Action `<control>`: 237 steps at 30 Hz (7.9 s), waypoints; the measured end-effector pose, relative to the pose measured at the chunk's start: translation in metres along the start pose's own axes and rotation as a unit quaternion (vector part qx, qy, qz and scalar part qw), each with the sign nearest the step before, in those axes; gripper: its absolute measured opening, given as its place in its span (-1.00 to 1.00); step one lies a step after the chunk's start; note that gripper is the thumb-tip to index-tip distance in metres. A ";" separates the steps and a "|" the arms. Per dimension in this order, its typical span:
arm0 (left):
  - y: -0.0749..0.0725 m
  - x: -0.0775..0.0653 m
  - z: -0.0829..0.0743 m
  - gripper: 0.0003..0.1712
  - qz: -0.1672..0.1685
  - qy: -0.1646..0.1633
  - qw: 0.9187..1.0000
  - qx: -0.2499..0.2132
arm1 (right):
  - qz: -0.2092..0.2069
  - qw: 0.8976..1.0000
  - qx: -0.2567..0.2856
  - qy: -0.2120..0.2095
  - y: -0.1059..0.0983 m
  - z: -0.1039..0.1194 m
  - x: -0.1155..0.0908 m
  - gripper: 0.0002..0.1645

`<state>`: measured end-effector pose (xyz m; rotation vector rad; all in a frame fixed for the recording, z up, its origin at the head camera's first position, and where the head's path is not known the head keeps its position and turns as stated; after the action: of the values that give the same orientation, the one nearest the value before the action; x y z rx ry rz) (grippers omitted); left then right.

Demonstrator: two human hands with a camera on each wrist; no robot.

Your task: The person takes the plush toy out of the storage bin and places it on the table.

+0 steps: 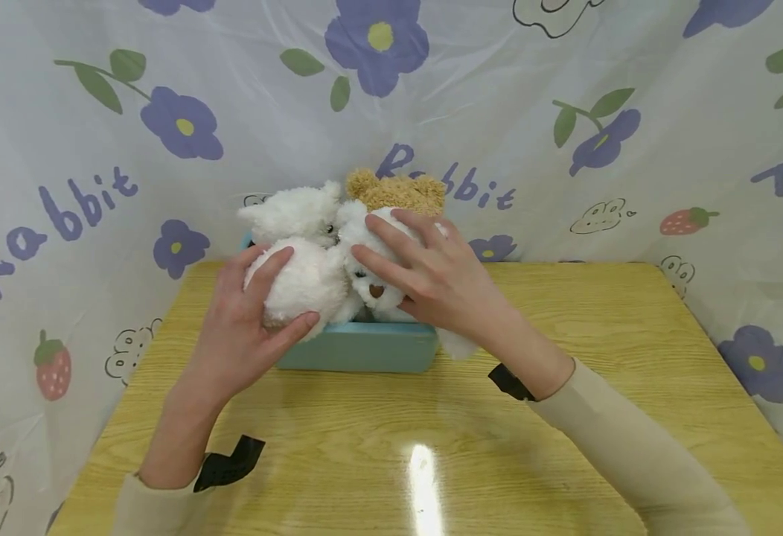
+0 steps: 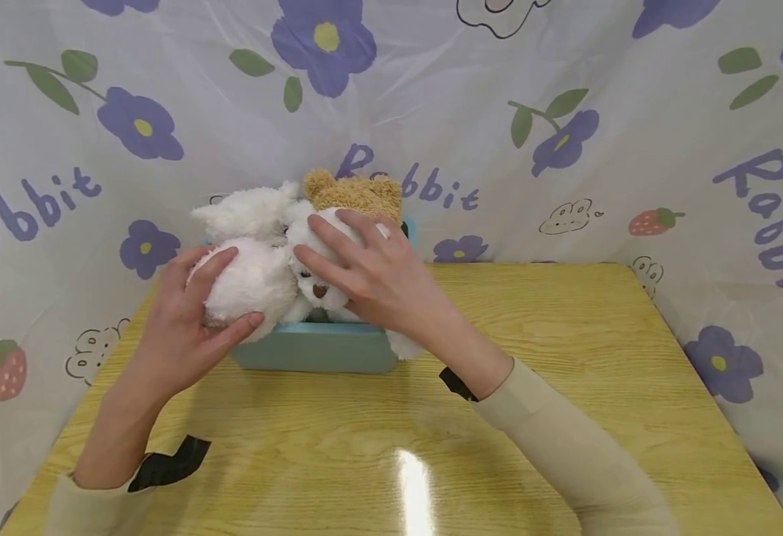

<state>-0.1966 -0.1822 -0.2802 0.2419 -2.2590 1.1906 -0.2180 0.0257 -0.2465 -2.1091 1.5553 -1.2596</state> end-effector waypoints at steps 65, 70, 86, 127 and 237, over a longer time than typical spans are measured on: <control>0.000 -0.013 0.017 0.22 0.149 -0.112 0.982 0.013 | -0.408 0.905 0.050 0.109 -0.119 -0.065 -0.070 -0.72; -0.002 -0.014 0.017 0.22 0.148 -0.105 0.983 0.016 | -0.417 0.891 0.064 0.164 -0.132 -0.082 -0.082 -0.79; -0.009 -0.013 0.018 0.20 0.156 -0.099 0.983 -0.013 | -0.323 0.885 0.126 0.312 -0.155 -0.131 -0.148 -0.63; -0.007 -0.013 0.016 0.19 0.137 -0.096 0.986 -0.002 | 0.041 0.865 0.362 0.344 0.073 -0.094 -0.207 -0.59; -0.007 -0.043 0.067 0.05 0.135 -0.109 0.984 0.033 | -0.261 0.948 0.126 0.131 -0.029 -0.042 0.015 -0.18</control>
<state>-0.1851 -0.2443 -0.3284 0.0971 -2.5054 1.4418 -0.2285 0.0363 -0.1956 -2.3275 0.8590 -1.8612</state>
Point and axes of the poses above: each hand's wrist, its own x-axis towards the middle knuckle, its own y-axis out of the palm, z = x × y, the point moved 8 cm from there along x, towards the middle knuckle, and after that the axes turned 14 degrees about -y, right-handed, at the moved point
